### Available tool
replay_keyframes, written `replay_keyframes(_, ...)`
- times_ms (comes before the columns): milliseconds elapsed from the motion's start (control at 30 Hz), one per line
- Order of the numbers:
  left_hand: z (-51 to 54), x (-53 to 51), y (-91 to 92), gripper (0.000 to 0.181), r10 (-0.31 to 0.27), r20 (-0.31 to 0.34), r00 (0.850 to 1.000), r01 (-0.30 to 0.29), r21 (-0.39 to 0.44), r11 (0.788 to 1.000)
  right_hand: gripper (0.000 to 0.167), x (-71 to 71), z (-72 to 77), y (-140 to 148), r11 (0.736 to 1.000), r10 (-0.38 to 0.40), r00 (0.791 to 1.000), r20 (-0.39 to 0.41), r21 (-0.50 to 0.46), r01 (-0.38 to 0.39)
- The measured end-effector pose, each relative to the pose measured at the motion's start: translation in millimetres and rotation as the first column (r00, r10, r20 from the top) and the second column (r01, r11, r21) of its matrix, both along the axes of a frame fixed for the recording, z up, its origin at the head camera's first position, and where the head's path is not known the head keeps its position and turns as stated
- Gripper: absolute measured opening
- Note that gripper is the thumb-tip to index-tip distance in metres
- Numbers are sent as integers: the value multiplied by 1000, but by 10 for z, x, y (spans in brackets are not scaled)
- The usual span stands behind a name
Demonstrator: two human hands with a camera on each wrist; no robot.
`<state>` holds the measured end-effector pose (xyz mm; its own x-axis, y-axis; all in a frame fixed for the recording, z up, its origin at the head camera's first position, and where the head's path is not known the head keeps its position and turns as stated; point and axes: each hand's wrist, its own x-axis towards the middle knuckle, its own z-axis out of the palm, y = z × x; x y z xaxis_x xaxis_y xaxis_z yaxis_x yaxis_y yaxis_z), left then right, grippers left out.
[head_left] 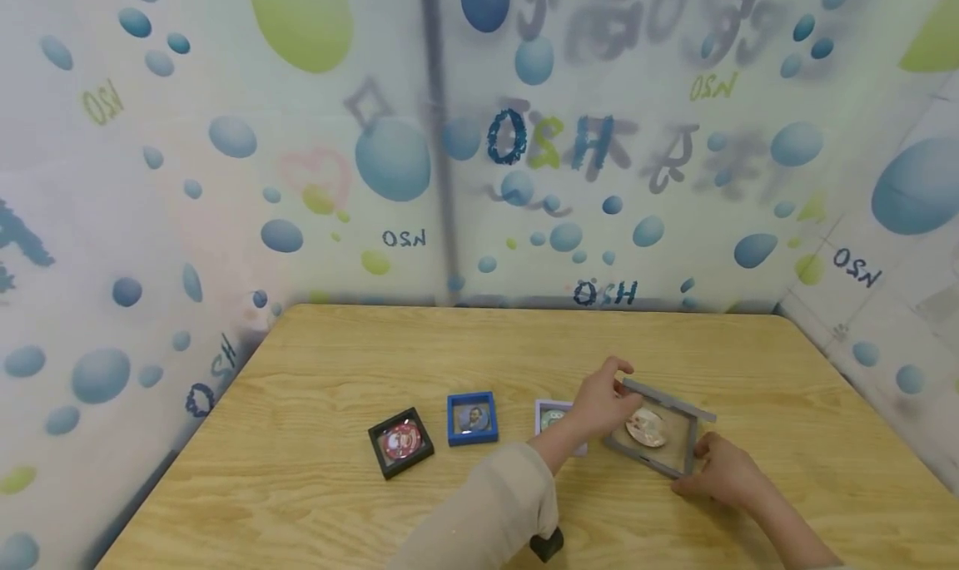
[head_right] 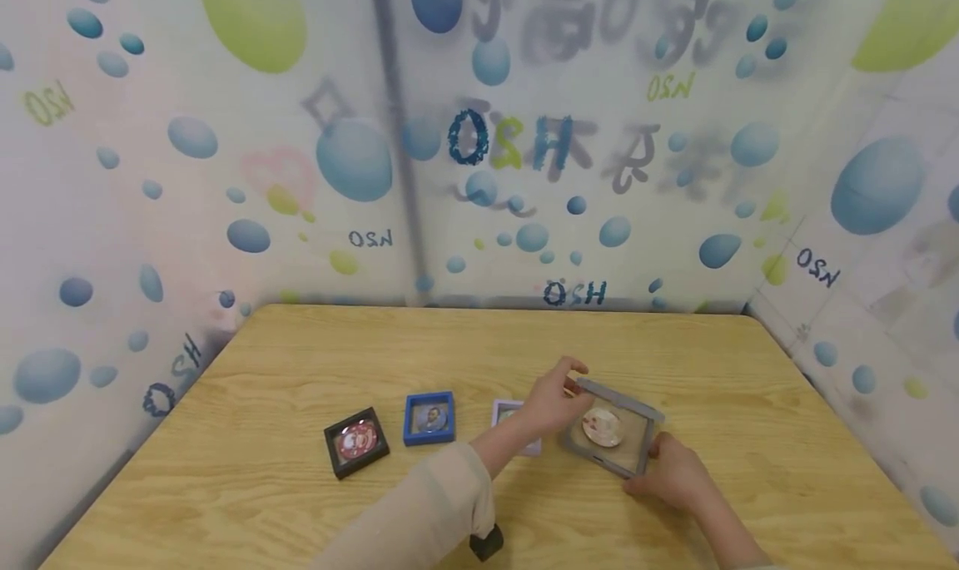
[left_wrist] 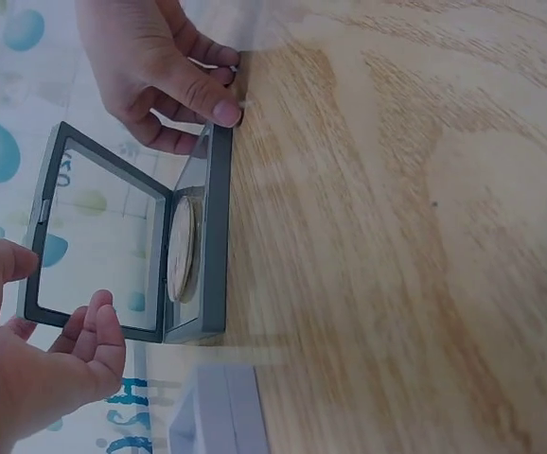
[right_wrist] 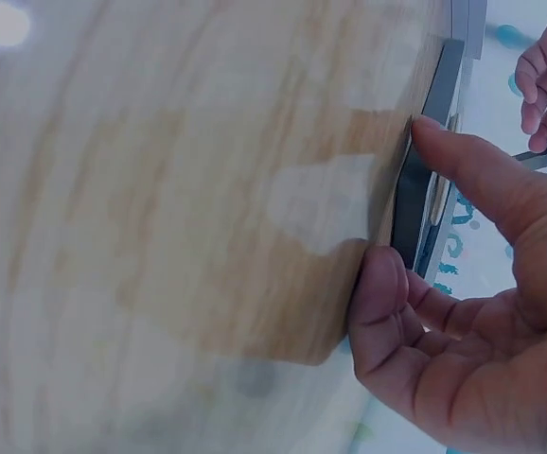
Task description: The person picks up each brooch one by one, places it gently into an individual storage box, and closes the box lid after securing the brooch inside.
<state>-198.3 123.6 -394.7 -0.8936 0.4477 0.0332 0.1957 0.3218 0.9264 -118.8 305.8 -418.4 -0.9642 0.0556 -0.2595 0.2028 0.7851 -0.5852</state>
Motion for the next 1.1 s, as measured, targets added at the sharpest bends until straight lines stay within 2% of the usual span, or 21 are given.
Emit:
replay_keyframes(133,-21,15,-4,25,0,19,1000,1,-13,1000,71,2,-5,4,1000,1,1000,-3,-5,-1)
replay_keyframes(300,-30,34,-17,23,21,12,1000,-20,-71,997,72,2,6,6,1000,-7,1000,0,-8,7)
replay_keyframes(433,-41,44,-26,21,19,-24,1000,-23,-143,990,79,-1,10,10,1000,5,1000,-13,-9,-5)
replay_keyframes(533,-51,48,-30,22,-2,-94,996,-21,-247,969,82,-1,4,9,1000,8,1000,-21,1,-8)
replay_keyframes(600,-64,49,-27,23,-25,-133,991,-19,-321,947,80,3,-2,5,1000,2,1000,-23,3,-2)
replay_keyframes(700,-97,51,-9,24,-72,-197,978,-23,-441,897,72,10,-14,0,1000,-15,1000,-25,-2,15)
replay_keyframes(800,-146,59,20,22,-126,-247,961,-24,-526,850,62,14,-18,-4,1000,-28,999,-25,-5,28)
replay_keyframes(933,-213,77,68,19,-201,-327,924,-59,-640,766,60,7,-16,-8,999,-37,999,-9,-9,37)
replay_keyframes(1000,-233,88,89,20,-228,-338,913,-73,-685,725,61,4,-16,-10,999,-39,999,-5,-7,39)
replay_keyframes(1100,-233,106,117,28,-248,-335,909,-88,-736,671,62,3,-15,-12,999,-40,999,-1,-10,40)
